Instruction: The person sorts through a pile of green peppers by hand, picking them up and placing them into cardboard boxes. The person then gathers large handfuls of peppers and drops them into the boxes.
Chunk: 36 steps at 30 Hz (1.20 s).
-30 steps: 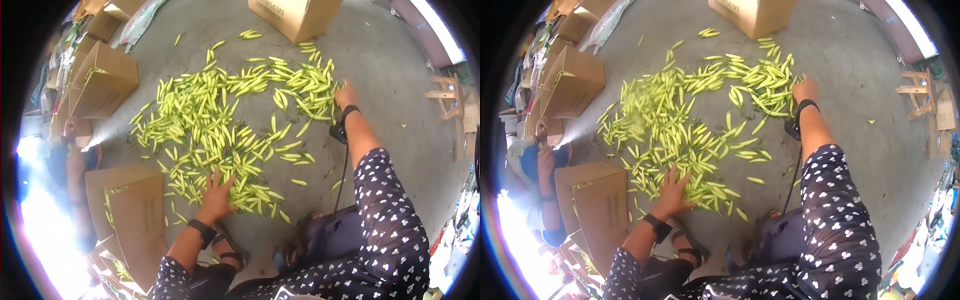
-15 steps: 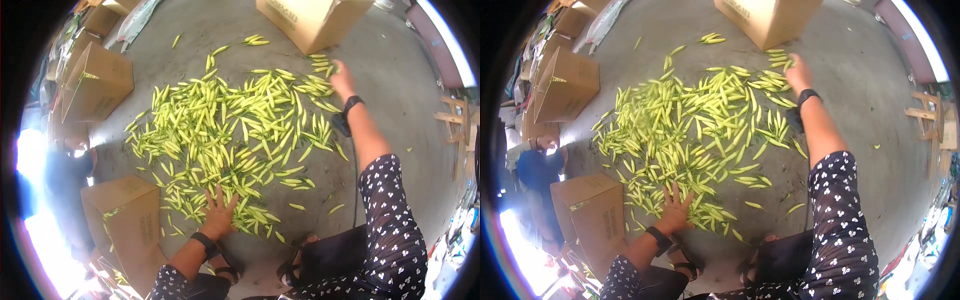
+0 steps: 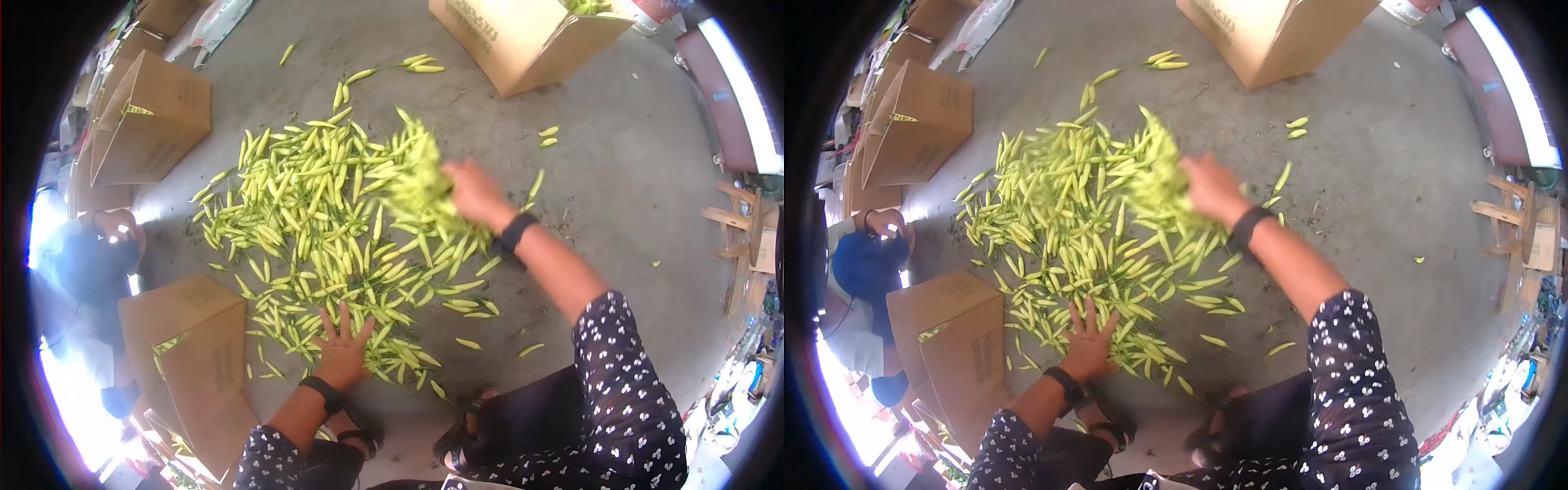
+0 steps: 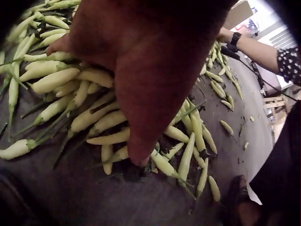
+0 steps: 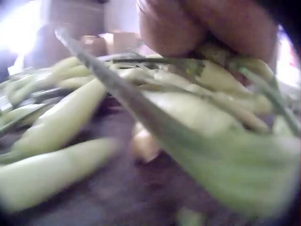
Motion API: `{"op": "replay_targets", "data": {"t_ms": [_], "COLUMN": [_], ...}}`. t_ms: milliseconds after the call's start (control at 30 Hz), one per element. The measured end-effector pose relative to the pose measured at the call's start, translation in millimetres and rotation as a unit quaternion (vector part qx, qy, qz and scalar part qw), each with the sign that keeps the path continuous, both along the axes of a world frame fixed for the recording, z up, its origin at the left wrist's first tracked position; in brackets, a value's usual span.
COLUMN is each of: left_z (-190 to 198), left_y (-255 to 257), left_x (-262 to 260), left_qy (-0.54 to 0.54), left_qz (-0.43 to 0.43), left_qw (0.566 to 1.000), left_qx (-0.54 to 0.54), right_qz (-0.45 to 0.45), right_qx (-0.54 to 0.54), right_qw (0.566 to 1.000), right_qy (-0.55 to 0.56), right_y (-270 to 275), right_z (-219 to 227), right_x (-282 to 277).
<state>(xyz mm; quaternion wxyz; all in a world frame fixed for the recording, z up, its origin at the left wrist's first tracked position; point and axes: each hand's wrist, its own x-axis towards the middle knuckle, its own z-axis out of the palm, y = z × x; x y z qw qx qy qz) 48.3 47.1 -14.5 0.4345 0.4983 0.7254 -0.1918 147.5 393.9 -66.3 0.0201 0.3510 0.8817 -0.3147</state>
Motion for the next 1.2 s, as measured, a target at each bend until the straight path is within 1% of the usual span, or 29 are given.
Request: {"op": "replay_targets", "data": {"t_ms": [33, 67, 100, 133, 167, 200, 233, 267, 333, 400, 433, 467, 500, 567, 600, 667, 700, 767, 800, 867, 900, 933, 967, 1000, 1033, 1067, 1100, 1167, 1200], "left_z": [-1.6, -6.3, -7.4, 1.0, 1.7, 1.9, 2.6, 0.3, -4.6, -6.4, -4.2, -2.4, -1.6, -1.6, -1.8, 1.2, 10.9, 23.1, 9.6, 26.0, 47.2, 33.6, 27.7, 23.4, 3.5, -15.3, -18.5, -22.1, -23.0], "left_y": [-0.6, -3.5, -8.9, -3.2, -1.1, 0.1, -0.9, -2.5, -8.0, -7.0, -4.8, -2.1, -0.4, -0.1, -1.0, -0.9, 4.7, 13.9, 13.3, 60.9, 87.7, 104.7, 123.5, 141.0, 143.7, 151.2, 153.9, 160.7, 157.5], "left_x": [-0.2, -0.2, 0.5, 0.0, -0.6, -1.3, -0.7, 0.2, -0.6, -1.8, -3.0, -4.1, -4.7, -6.1, -6.3, -8.4, -15.9, -30.3, -49.4, -106.1, -129.2, -161.6, -195.4, -221.5, -243.2, -261.4, -258.2, -245.6, -232.2], "left_qy": [-0.002, 0.005, 0.011, -0.001, 0.003, 0.001, -0.002, 0.014, 0.007, 0.012, 0.019, 0.005, -0.011, -0.005, -0.003, -0.01, -0.009, -0.102, -0.117, -0.192, -0.102, -0.019, -0.008, 0.128, 0.213, 0.227, 0.219, 0.135, 0.132], "left_qz": [0.002, -0.001, -0.002, 0.007, 0.016, 0.014, 0.011, 0.008, 0.013, -0.008, -0.004, -0.006, -0.007, -0.015, -0.024, -0.032, -0.035, -0.043, -0.115, 0.018, 0.058, 0.087, 0.196, 0.144, 0.118, 0.15, 0.155, 0.227, 0.148], "left_qw": [1.0, 1.0, 0.999, 0.999, 0.999, 0.999, 0.999, 0.999, 0.999, 1.0, 0.999, 1.0, 1.0, 1.0, 1.0, 0.999, 0.999, 0.993, 0.985, 0.979, 0.982, 0.963, 0.938, 0.915, 0.846, 0.855, 0.856, 0.923, 0.933], "left_qx": [0.0, 0.023, 0.041, 0.04, 0.032, 0.033, 0.033, 0.035, 0.036, 0.027, 0.027, 0.013, -0.002, -0.002, -0.005, -0.008, 0.0, -0.034, 0.056, 0.071, 0.15, 0.256, 0.286, 0.354, 0.475, 0.442, 0.442, 0.281, 0.3], "right_qz": [0.075, 0.079, 0.046, 0.011, -0.113, -0.161, -0.236, -0.229, -0.271, -0.158, -0.098, -0.013, 0.013, 0.026, 0.025, 0.082, 0.08, -0.04, -0.059, -0.116, -0.155, -0.16, -0.181, -0.202, -0.205, -0.223, -0.239, -0.236, -0.238], "right_qx": [-0.086, -0.087, -0.015, 0.051, 0.104, 0.145, 0.061, 0.055, 0.068, 0.08, 0.081, 0.038, -0.002, -0.114, -0.113, -0.12, -0.112, -0.027, 0.009, 0.058, 0.07, 0.077, 0.064, 0.049, 0.054, 0.047, 0.038, 0.026, 0.033], "right_qw": [0.994, 0.993, 0.993, 0.974, 0.97, 0.957, 0.966, 0.968, 0.959, 0.984, 0.992, 0.998, 1.0, 0.99, 0.99, 0.981, 0.982, 0.986, 0.988, 0.989, 0.985, 0.983, 0.981, 0.977, 0.975, 0.971, 0.966, 0.968, 0.969], "right_qy": [0.0, 0.0, 0.111, 0.221, 0.187, 0.195, 0.087, 0.089, -0.049, 0.029, 0.014, 0.054, -0.016, 0.083, 0.083, 0.125, 0.126, 0.161, 0.14, 0.078, 0.038, 0.033, -0.01, -0.054, -0.061, -0.076, -0.091, -0.079, -0.05], "right_y": [-17.5, -12.1, 0.3, 13.1, 39.9, 80.0, 109.0, 103.1, 75.2, 9.2, -33.1, -73.5, -112.5, -156.8, -165.8, -176.8, -174.2, -157.2, -145.9, -128.1, -127.4, -129.9, -135.7, -145.3, -158.7, -174.4, -187.5, -203.4, -210.1], "right_z": [16.7, 16.8, 12.4, 5.3, 1.6, -19.2, -21.4, -13.1, 4.6, -15.5, -16.4, -7.7, 11.6, 20.0, 27.2, 41.9, 43.1, 42.5, 42.7, 43.5, 43.6, 41.8, 37.7, 34.1, 33.4, 33.4, 31.1, 19.8, 18.2], "right_x": [0.3, 3.1, 10.8, 19.0, 27.7, 41.2, 55.5, 47.6, 36.3, 11.8, -6.2, -19.6, -35.1, -47.9, -50.1, -52.8, -50.7, -28.5, -11.3, 24.3, 39.5, 51.3, 63.4, 74.1, 77.3, 74.5, 71.7, 63.5, 51.5]}}
